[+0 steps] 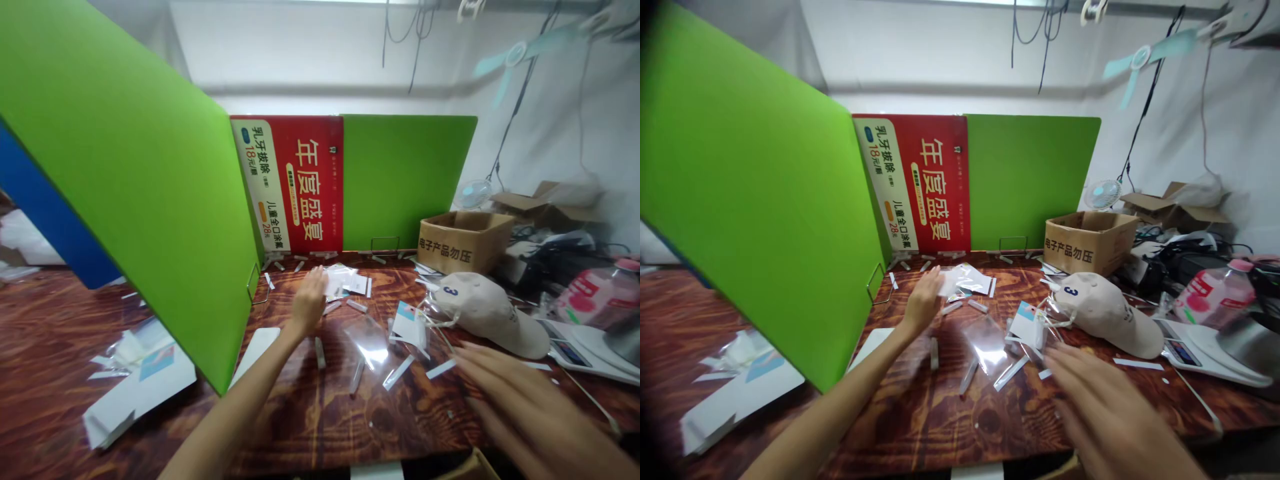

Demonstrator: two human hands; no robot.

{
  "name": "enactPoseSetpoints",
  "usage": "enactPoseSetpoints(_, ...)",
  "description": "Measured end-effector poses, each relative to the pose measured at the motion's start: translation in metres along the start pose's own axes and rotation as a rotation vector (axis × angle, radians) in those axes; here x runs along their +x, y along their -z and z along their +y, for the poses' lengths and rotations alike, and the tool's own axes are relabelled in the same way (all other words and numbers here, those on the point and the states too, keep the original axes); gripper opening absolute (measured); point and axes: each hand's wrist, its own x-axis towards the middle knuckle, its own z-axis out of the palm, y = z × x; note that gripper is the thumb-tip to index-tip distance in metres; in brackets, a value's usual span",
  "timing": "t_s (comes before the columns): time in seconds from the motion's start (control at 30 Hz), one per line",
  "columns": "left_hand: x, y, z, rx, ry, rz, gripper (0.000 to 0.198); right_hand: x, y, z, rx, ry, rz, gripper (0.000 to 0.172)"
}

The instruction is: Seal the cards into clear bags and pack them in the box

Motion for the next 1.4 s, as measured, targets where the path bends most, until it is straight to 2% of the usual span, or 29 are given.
enactPoseSetpoints(0.1, -0.034, 0.045, 0.039, -0.039, -0.23, 0.101, 0.044, 0.037, -0.035, -0.015, -0.021, 0.172, -0.099, 0.039)
enactPoseSetpoints(0.17, -0.06, 0.075, 0.058, -0.047, -0.317, 0.154, 0.054, 0.055, -0.047, -0.028, 0.004, 0.255, -0.072, 0.035)
enactPoseSetpoints(0.3, -0.096, 0.118, 0.071, -0.03, -0.336, 0.205, 0.061, 0.061, -0.042, -0.054, 0.068, 0.246, 0.073, 0.029)
enactPoseSetpoints(0.47, -0.117, 0.142, 0.075, -0.006, -0.326, 0.209, 0.055, 0.053, -0.03, -0.082, 0.214, 0.252, 0.068, 0.029)
enactPoseSetpoints(0.67, -0.128, 0.164, 0.102, 0.04, -0.41, 0.208, 0.04, 0.058, -0.044, -0.102, 0.228, 0.265, 0.007, 0.043)
enactPoseSetpoints(0.8, -0.136, 0.168, 0.115, -0.024, -0.427, 0.132, 0.04, 0.063, -0.041, -0.104, 0.225, 0.332, -0.026, 0.046)
enactPoseSetpoints(0.9, -0.152, 0.158, 0.124, -0.338, -0.3, 0.028, 0.06, 0.061, -0.033, -0.102, 0.241, 0.384, -0.037, 0.037)
enactPoseSetpoints(0.97, -0.166, 0.153, 0.13, -0.517, -0.172, -0.045, 0.073, 0.059, -0.029, -0.102, 0.273, 0.347, 0.047, 0.028)
enactPoseSetpoints(1.0, -0.173, 0.153, 0.133, -0.578, -0.101, -0.076, 0.073, 0.057, -0.028, -0.103, 0.293, 0.315, 0.075, 0.025)
enactPoseSetpoints(1.07, -0.186, 0.157, 0.14, -0.687, 0.052, -0.099, 0.06, 0.056, -0.028, -0.109, 0.342, 0.255, 0.068, 0.023)
enactPoseSetpoints(1.13, -0.194, 0.165, 0.146, -0.838, 0.245, -0.081, 0.048, 0.056, -0.031, -0.117, 0.381, 0.201, 0.057, 0.026)
enactPoseSetpoints(1.2, -0.196, 0.172, 0.151, -0.942, 0.4, -0.037, 0.044, 0.057, -0.034, -0.126, 0.361, 0.115, 0.113, 0.023)
enactPoseSetpoints(1.27, -0.196, 0.174, 0.154, -0.984, 0.472, -0.016, 0.044, 0.058, -0.037, -0.131, 0.299, 0.06, 0.164, 0.02)
enactPoseSetpoints(1.4, -0.198, 0.169, 0.157, -0.914, 0.504, -0.028, 0.04, 0.06, -0.041, -0.133, 0.254, 0.126, 0.068, 0.023)
